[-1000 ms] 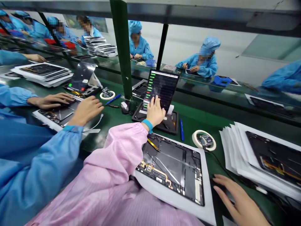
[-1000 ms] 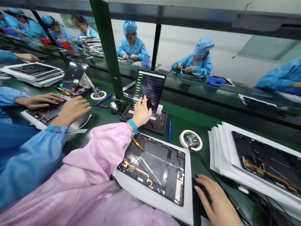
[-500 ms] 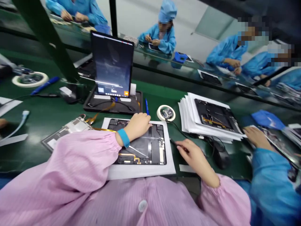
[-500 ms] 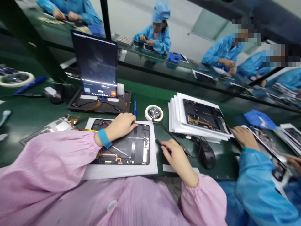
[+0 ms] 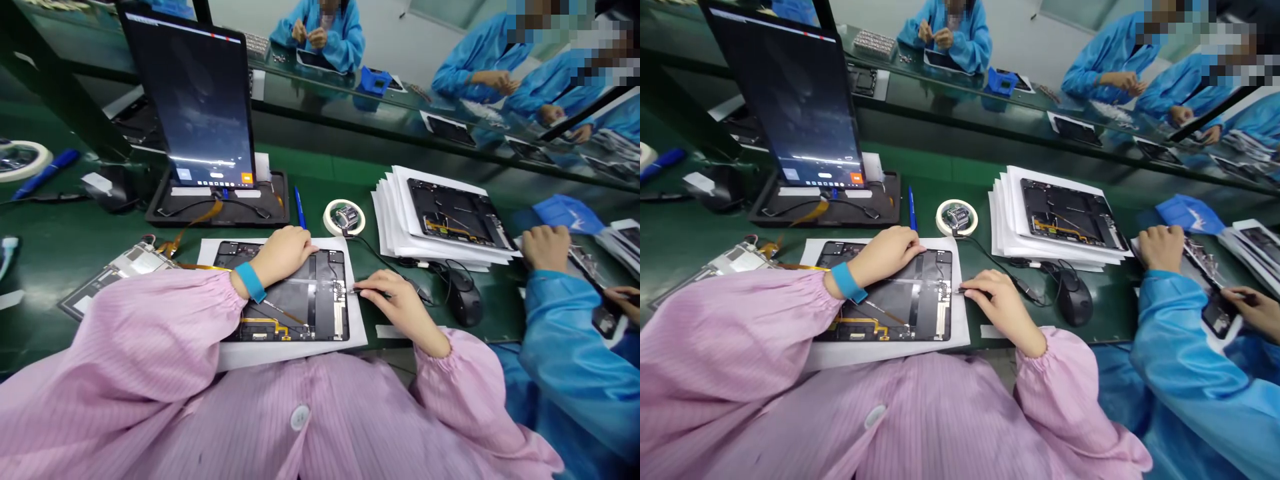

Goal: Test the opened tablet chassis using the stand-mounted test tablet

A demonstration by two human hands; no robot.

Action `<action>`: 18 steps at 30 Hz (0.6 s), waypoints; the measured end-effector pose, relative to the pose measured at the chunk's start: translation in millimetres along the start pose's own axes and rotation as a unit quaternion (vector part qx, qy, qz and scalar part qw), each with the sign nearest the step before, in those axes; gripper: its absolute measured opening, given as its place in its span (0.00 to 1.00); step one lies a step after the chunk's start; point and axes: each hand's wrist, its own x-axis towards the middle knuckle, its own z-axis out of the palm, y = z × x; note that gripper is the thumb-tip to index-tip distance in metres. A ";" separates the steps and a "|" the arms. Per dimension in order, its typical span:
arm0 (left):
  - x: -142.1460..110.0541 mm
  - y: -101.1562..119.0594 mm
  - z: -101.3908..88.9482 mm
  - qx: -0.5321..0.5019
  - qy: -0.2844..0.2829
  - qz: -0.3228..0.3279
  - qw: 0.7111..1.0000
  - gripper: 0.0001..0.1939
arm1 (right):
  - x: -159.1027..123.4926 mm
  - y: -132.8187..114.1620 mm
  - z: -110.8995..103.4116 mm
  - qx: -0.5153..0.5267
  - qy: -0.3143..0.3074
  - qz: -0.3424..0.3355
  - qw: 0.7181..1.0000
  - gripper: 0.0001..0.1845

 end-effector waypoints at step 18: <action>-1.6 4.1 -9.3 -0.061 0.004 -0.038 0.997 0.14 | -4.7 -14.9 20.9 -0.027 0.006 -0.009 1.000 0.08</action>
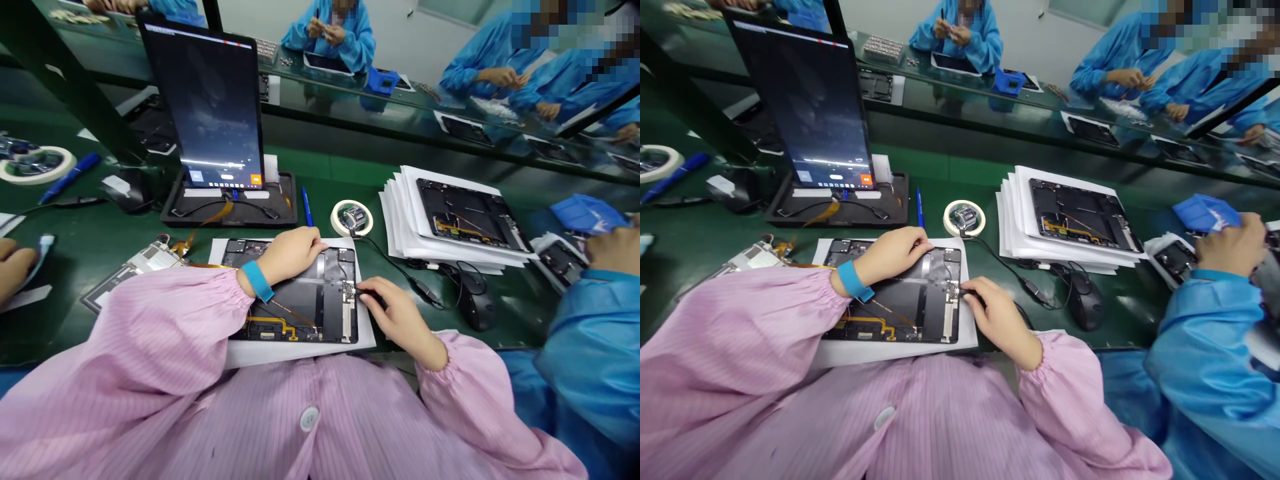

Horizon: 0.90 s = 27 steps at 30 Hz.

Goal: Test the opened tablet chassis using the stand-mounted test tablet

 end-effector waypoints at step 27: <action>3.3 -13.4 3.3 -0.029 -0.033 -0.004 0.999 0.15 | -5.3 18.4 -11.0 -0.181 0.042 -0.127 0.974 0.11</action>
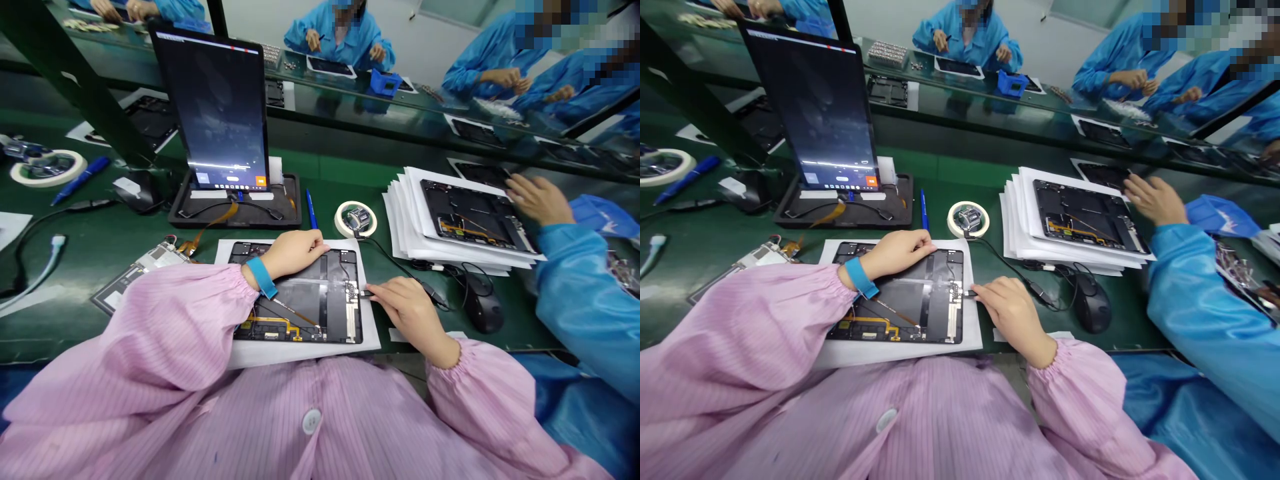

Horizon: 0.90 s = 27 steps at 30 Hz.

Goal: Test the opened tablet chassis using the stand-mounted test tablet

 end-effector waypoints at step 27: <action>10.4 -2.7 -6.1 0.002 -0.022 0.005 1.000 0.17 | 12.3 0.9 17.9 -0.155 0.073 -0.102 0.980 0.22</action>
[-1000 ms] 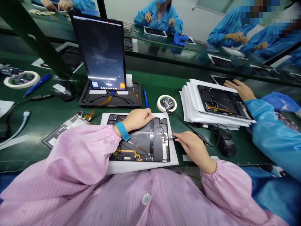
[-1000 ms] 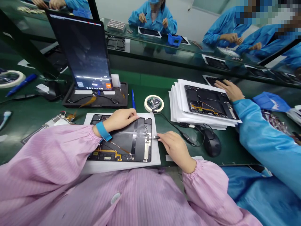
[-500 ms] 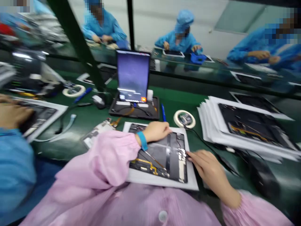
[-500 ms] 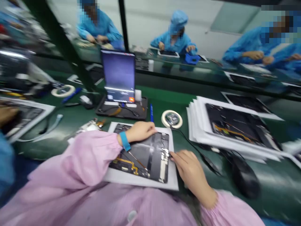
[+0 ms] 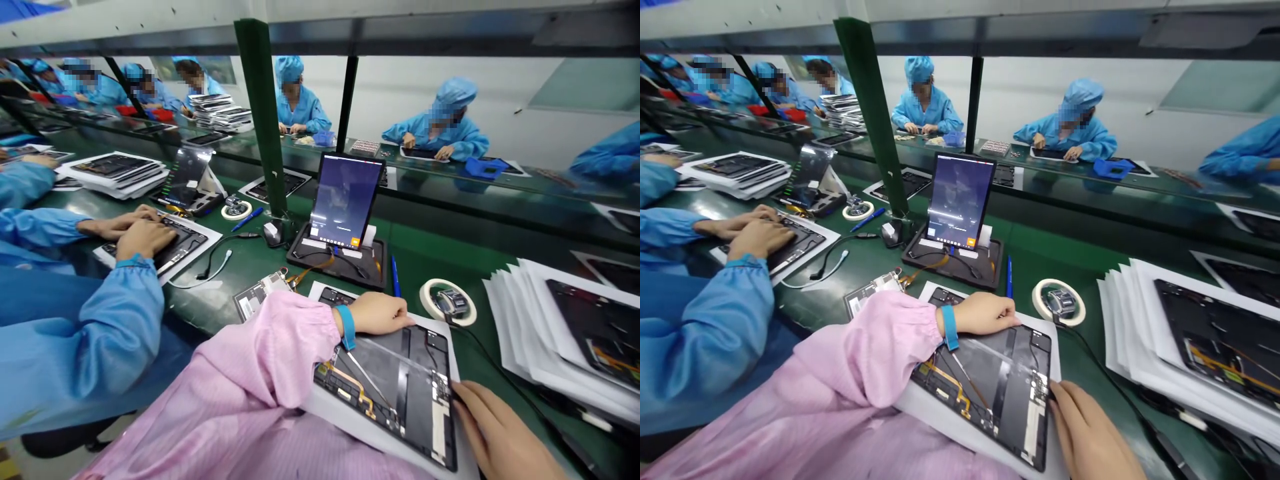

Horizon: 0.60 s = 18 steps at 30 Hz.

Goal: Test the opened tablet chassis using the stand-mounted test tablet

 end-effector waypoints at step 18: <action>1.6 -3.3 1.8 -0.013 0.003 0.000 1.000 0.18 | -4.1 5.6 8.5 0.141 -0.084 0.090 0.982 0.16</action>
